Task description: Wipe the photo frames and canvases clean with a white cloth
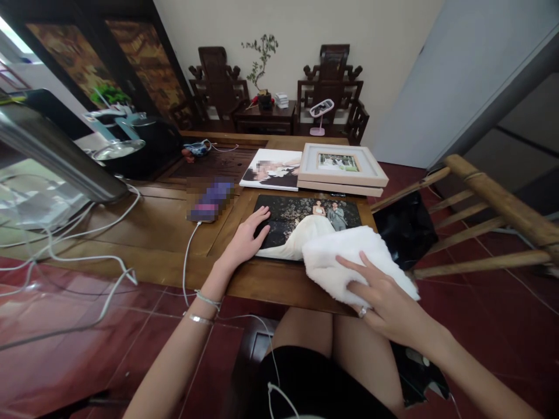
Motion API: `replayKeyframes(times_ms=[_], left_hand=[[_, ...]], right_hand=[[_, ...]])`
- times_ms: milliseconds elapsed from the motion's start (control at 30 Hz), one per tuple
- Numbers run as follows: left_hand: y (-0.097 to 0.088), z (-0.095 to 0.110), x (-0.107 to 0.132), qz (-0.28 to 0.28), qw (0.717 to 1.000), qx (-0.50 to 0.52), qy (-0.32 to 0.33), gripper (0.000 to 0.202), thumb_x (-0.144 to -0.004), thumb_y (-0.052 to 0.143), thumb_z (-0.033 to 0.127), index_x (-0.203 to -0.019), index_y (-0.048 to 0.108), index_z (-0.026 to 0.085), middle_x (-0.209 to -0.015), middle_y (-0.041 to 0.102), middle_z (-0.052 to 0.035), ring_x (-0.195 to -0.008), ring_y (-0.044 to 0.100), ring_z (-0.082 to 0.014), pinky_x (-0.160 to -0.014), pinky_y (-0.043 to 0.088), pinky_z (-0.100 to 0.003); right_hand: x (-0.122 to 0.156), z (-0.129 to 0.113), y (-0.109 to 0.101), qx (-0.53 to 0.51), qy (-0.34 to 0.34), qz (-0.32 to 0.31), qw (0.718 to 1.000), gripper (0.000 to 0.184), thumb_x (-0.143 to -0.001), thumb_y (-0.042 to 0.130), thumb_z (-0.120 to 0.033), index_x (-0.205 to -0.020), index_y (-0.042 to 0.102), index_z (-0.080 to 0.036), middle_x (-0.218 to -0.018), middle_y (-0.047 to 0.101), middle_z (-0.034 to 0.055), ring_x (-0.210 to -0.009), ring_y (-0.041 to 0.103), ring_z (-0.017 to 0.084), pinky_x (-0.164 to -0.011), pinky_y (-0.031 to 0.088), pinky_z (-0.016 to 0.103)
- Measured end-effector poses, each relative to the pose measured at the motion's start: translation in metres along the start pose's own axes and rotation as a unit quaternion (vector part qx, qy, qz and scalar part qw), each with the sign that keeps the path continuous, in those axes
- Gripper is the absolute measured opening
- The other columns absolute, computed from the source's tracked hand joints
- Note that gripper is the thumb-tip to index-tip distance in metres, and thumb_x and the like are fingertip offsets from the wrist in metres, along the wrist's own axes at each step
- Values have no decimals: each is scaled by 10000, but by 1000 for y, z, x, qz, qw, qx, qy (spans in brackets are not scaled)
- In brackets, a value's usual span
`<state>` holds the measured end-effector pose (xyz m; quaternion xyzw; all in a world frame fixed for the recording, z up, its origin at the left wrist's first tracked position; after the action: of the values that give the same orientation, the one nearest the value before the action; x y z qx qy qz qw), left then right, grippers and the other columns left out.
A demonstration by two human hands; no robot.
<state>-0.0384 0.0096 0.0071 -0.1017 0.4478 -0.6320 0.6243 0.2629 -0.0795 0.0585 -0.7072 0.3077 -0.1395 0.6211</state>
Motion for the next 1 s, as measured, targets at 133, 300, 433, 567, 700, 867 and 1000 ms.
replayKeyframes(times_ms=[133,300,433,567,700,867,1000], left_hand=[[0,0,0,-2,1000,1,1,379,-926,456,331,-1229,572,136,-1396,504,-151,-1338,423,-241,-1129,320,-461],[0,-2,1,-1,1000,6,1,371,-926,455,336,-1227,574,157,-1395,509,-134,-1339,422,-233,-1127,322,-467],[0,-2,1,-3,1000,6,0,370,-926,453,334,-1227,577,157,-1397,507,-132,-1339,422,-230,-1128,320,-467],[0,-1,0,-4,1000,3,-3,380,-927,454,324,-1232,576,135,-1394,507,-144,-1339,423,-229,-1132,319,-450],[0,0,0,-3,1000,3,-1,390,-928,449,329,-1237,573,126,-1398,502,-151,-1344,415,-236,-1132,318,-453],[1,0,0,-4,1000,-1,-3,392,-931,438,342,-1242,569,143,-1399,503,-142,-1343,415,-244,-1131,318,-464],[1,0,0,-5,1000,-2,1,403,-930,441,337,-1241,569,115,-1395,502,-160,-1342,417,-246,-1132,318,-456]], right_hand=[[-26,25,-1,-8,27,11,1000,274,-805,456,-110,-975,651,-199,-1260,608,131,-1175,554,304,-1050,347,555],[-80,71,-3,31,85,33,995,270,-927,413,-279,-1025,648,-192,-1067,686,110,-949,627,297,-895,436,433],[-107,91,0,38,121,55,990,317,-951,375,-316,-1046,646,-184,-1106,687,104,-953,622,308,-867,429,419],[-96,70,14,47,129,64,988,331,-883,403,-152,-1139,612,-140,-1232,619,167,-1178,530,340,-1006,333,553],[-56,20,26,20,108,57,992,362,-785,434,-66,-1078,642,-110,-1297,555,227,-1344,362,345,-1075,217,647],[-18,-22,20,-26,25,18,999,491,-671,440,-9,-1092,646,-155,-1396,490,171,-1375,313,323,-1091,189,660],[-22,-5,10,-47,-23,-16,998,469,-683,478,-37,-1104,642,-160,-1367,523,164,-1308,428,304,-1109,208,610]])
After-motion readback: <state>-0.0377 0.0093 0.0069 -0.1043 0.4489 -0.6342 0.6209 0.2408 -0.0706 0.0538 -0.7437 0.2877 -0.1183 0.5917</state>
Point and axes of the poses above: each hand's wrist, its own x-axis away from the middle knuckle, its own y-axis out of the palm, z = x × y, the point moved 2 cm from there along -x, towards the middle knuckle
